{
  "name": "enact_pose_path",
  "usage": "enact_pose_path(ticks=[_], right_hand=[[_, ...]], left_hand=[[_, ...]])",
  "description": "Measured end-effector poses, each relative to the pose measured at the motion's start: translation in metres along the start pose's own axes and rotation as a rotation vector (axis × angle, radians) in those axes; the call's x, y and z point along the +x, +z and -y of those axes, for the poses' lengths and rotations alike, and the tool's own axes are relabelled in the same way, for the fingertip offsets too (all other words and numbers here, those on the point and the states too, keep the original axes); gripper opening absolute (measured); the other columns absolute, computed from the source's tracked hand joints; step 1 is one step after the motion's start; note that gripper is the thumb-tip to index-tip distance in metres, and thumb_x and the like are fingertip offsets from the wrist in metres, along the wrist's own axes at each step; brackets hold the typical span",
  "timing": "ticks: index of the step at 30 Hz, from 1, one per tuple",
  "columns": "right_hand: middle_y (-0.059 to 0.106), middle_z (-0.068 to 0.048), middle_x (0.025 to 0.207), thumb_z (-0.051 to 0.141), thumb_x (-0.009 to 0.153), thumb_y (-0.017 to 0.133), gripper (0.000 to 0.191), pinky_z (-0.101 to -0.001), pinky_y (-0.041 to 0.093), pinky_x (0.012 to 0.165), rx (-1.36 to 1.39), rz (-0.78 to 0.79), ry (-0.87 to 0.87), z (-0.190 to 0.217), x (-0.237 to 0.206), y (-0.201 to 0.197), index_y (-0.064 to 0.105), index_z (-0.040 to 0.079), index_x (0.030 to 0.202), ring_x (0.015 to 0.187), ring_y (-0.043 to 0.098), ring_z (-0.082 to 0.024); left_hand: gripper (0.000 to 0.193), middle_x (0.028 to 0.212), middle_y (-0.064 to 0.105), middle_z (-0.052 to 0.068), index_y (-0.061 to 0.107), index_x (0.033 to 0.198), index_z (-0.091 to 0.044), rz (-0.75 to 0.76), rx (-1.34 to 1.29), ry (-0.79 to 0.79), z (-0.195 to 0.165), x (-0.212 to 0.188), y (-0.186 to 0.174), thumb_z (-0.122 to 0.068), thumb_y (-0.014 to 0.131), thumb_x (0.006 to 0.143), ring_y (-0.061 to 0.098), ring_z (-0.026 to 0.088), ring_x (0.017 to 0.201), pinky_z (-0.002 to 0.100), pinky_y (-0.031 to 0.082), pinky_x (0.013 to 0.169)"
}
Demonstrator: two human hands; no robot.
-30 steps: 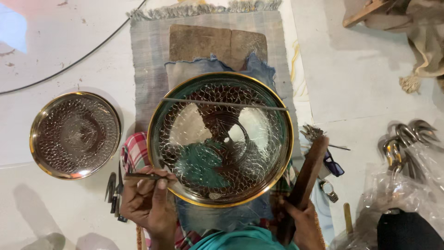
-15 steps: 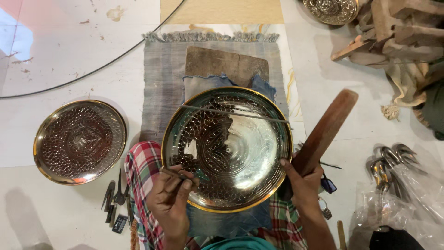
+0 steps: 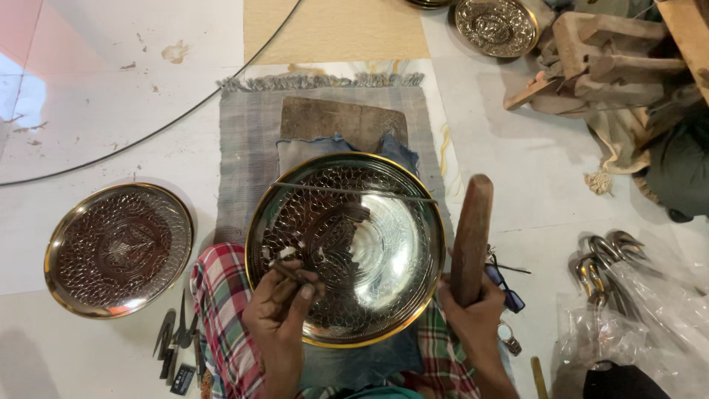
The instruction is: The person sits on the floor and uses a wooden mallet to hammer a metal tray placed on their lap. They repeatedly strike the tray surface to create a textured pattern, occasionally rotating the tray to work different areas.
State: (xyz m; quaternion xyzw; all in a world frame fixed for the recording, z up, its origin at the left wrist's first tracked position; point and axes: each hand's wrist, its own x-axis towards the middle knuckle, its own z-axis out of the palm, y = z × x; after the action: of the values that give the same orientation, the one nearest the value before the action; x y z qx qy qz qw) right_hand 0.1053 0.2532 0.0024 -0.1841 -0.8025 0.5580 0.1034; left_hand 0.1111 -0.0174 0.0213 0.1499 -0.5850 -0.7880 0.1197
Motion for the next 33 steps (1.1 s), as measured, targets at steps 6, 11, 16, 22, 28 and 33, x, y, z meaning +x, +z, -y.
enact_pose_path(ticks=[6, 11, 16, 22, 28, 33], right_hand=[[0.071, -0.005, 0.078, 0.002, 0.081, 0.075, 0.035, -0.0238, 0.051, 0.060, 0.115, 0.210, -0.152, 0.036, 0.067, 0.001, 0.072, -0.005, 0.116, 0.065, 0.063, -0.008], [0.071, -0.008, 0.080, -0.001, 0.082, 0.073, 0.031, -0.0250, 0.051, 0.056, 0.035, 0.186, -0.115, 0.035, 0.060, 0.003, 0.072, -0.006, 0.112, 0.062, 0.062, -0.009], [0.069, -0.011, 0.073, -0.002, 0.083, 0.072, 0.021, -0.0290, 0.048, 0.048, 0.133, 0.145, 0.037, 0.013, 0.027, 0.003, 0.065, -0.007, 0.102, 0.053, 0.060, -0.014], [0.062, -0.009, 0.067, -0.001, 0.076, 0.078, 0.035, -0.0344, 0.046, 0.040, 0.262, 0.101, 0.370, -0.020, -0.044, 0.013, 0.055, 0.003, 0.102, 0.045, 0.056, -0.018], [0.066, -0.011, 0.069, 0.001, 0.079, 0.082, 0.028, -0.0311, 0.045, 0.045, 0.084, 0.076, 0.030, 0.003, 0.004, -0.002, 0.069, -0.008, 0.102, 0.050, 0.058, -0.016], [0.065, -0.006, 0.069, 0.001, 0.080, 0.076, 0.038, -0.0284, 0.045, 0.046, 0.018, 0.202, -0.069, 0.027, 0.059, -0.007, 0.071, -0.003, 0.118, 0.051, 0.056, -0.011]], left_hand=[[0.029, 0.093, 0.077, 0.018, 0.065, 0.119, 0.011, -0.048, 0.019, 0.110, 0.014, -0.032, -0.025, 0.005, 0.068, 0.091, 0.076, 0.022, 0.082, 0.032, 0.064, 0.073], [0.033, 0.095, 0.076, 0.020, 0.065, 0.120, 0.012, -0.213, 0.035, 0.107, 0.018, -0.047, -0.045, 0.006, 0.069, 0.088, 0.077, 0.025, 0.086, 0.036, 0.066, 0.077], [0.034, 0.097, 0.076, 0.020, 0.064, 0.122, 0.011, -0.282, 0.024, 0.079, 0.013, -0.050, -0.052, 0.007, 0.066, 0.089, 0.077, 0.026, 0.087, 0.038, 0.067, 0.076], [0.035, 0.099, 0.075, 0.019, 0.062, 0.125, 0.010, -0.283, -0.115, 0.091, 0.016, -0.046, -0.053, 0.007, 0.065, 0.090, 0.075, 0.024, 0.089, 0.037, 0.067, 0.077], [0.034, 0.098, 0.076, 0.019, 0.062, 0.124, 0.009, -0.261, -0.101, 0.110, 0.015, -0.052, -0.062, 0.006, 0.066, 0.091, 0.076, 0.024, 0.087, 0.036, 0.066, 0.076], [0.033, 0.099, 0.076, 0.018, 0.063, 0.122, 0.008, -0.245, -0.094, 0.051, 0.006, -0.054, -0.061, 0.006, 0.065, 0.089, 0.076, 0.022, 0.089, 0.036, 0.067, 0.078]])
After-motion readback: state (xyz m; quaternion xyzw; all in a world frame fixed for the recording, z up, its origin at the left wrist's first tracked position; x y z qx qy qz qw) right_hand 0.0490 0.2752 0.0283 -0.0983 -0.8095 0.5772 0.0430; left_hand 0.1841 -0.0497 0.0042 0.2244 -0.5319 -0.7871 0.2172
